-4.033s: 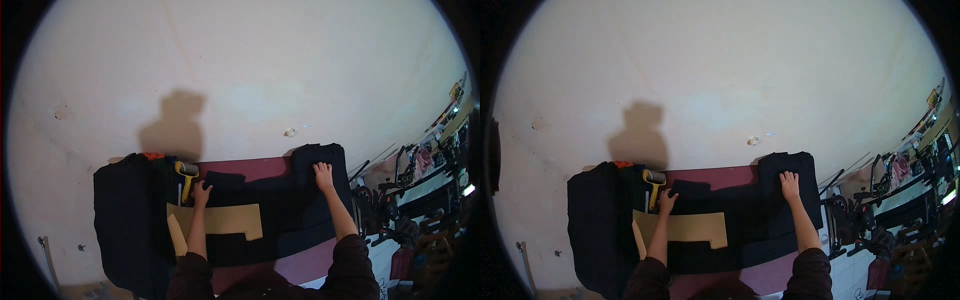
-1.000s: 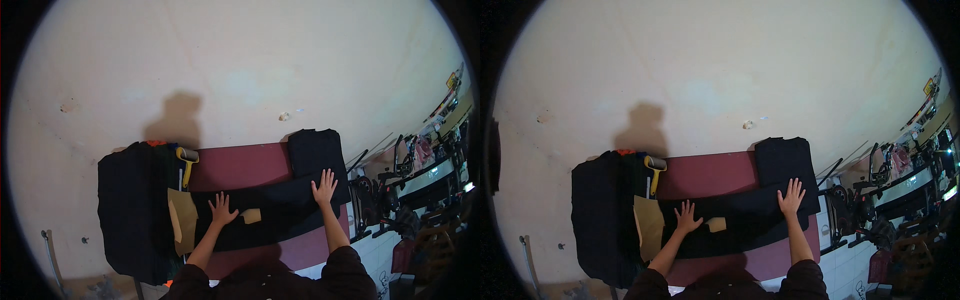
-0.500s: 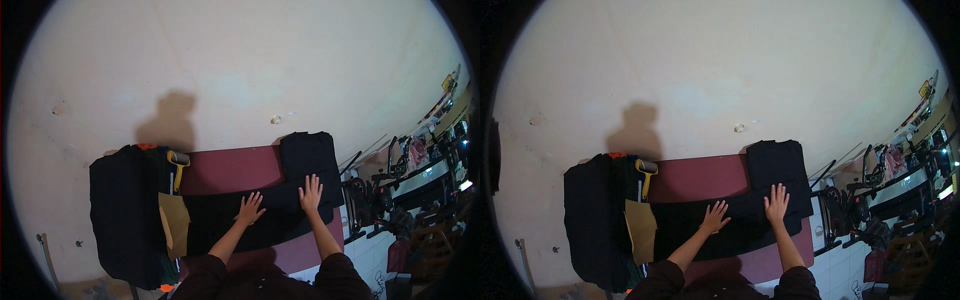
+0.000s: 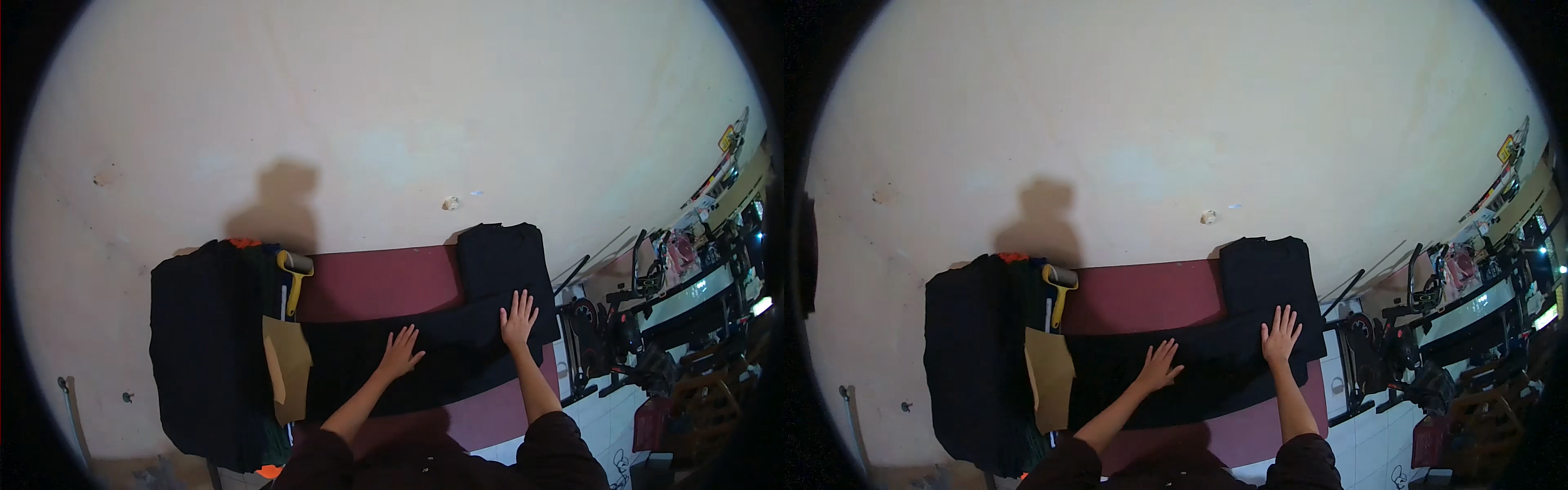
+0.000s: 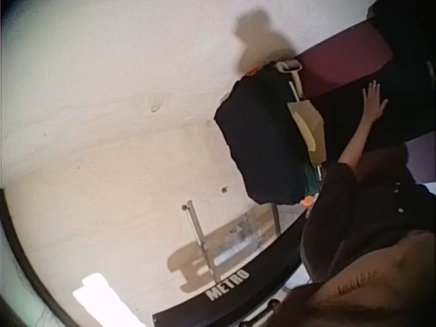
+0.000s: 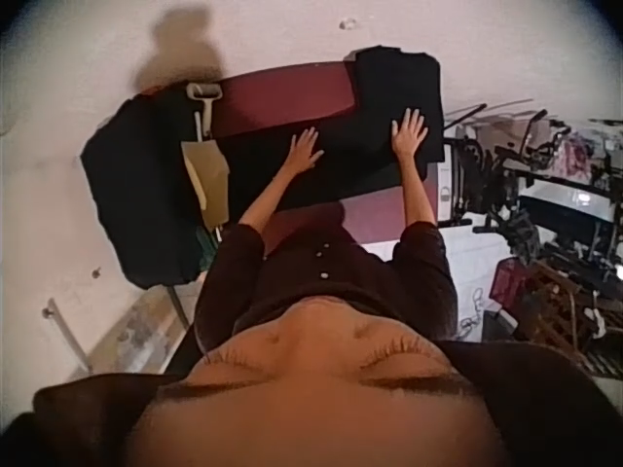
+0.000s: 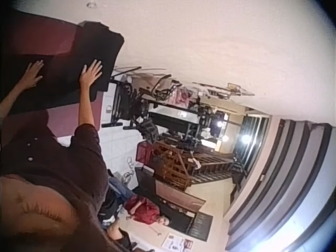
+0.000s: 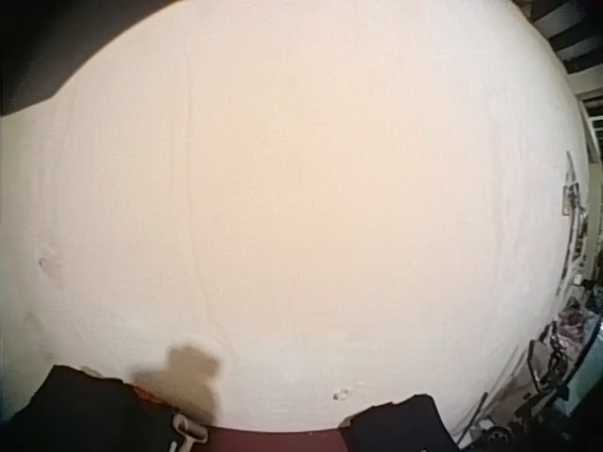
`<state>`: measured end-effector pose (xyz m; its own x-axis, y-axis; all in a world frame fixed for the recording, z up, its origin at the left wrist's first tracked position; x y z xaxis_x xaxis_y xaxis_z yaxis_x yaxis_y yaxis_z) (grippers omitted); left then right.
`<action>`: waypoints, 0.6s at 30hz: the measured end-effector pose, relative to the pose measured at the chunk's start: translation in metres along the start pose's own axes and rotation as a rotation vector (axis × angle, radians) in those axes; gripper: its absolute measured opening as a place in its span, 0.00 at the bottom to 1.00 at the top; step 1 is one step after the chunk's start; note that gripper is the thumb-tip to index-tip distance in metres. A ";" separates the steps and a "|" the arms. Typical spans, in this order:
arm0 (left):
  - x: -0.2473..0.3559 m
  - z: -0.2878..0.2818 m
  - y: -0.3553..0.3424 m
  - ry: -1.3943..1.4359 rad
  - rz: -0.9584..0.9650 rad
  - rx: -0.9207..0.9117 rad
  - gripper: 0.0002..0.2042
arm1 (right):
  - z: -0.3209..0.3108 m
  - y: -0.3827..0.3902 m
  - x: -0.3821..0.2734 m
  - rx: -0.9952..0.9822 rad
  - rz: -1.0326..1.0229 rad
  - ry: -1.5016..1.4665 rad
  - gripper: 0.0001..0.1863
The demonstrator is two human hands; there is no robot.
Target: Clean a piece of black clothing using a lint roller and then fold it using a cardboard template.
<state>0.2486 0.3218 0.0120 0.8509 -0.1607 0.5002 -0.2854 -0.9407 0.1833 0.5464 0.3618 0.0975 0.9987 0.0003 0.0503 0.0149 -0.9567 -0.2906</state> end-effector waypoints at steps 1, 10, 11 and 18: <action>-0.002 -0.019 0.015 0.052 0.004 0.065 0.32 | -0.005 0.001 -0.001 0.034 0.026 0.013 0.31; -0.136 -0.078 0.180 0.246 -0.570 0.362 0.37 | -0.020 0.043 -0.249 0.001 -0.484 -0.988 0.15; -0.142 -0.071 0.185 0.242 -0.576 0.363 0.37 | -0.009 0.057 -0.278 -0.128 -0.541 -0.997 0.15; -0.158 -0.054 0.187 0.228 -0.498 0.214 0.37 | 0.028 0.069 -0.376 -0.336 -0.594 -0.893 0.32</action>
<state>0.0368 0.1877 0.0132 0.7365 0.3623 0.5713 0.2401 -0.9295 0.2799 0.1735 0.3042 0.0315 0.5156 0.5616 -0.6471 0.6211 -0.7652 -0.1693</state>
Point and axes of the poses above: each hand's wrist, its own y-axis away from the middle knuckle, its own z-axis out of the palm, x = y × z, the point moved 10 cm from there along -y, towards the middle knuckle, and after that the axes turned 13 degrees about -z, right-handed, at the moved point
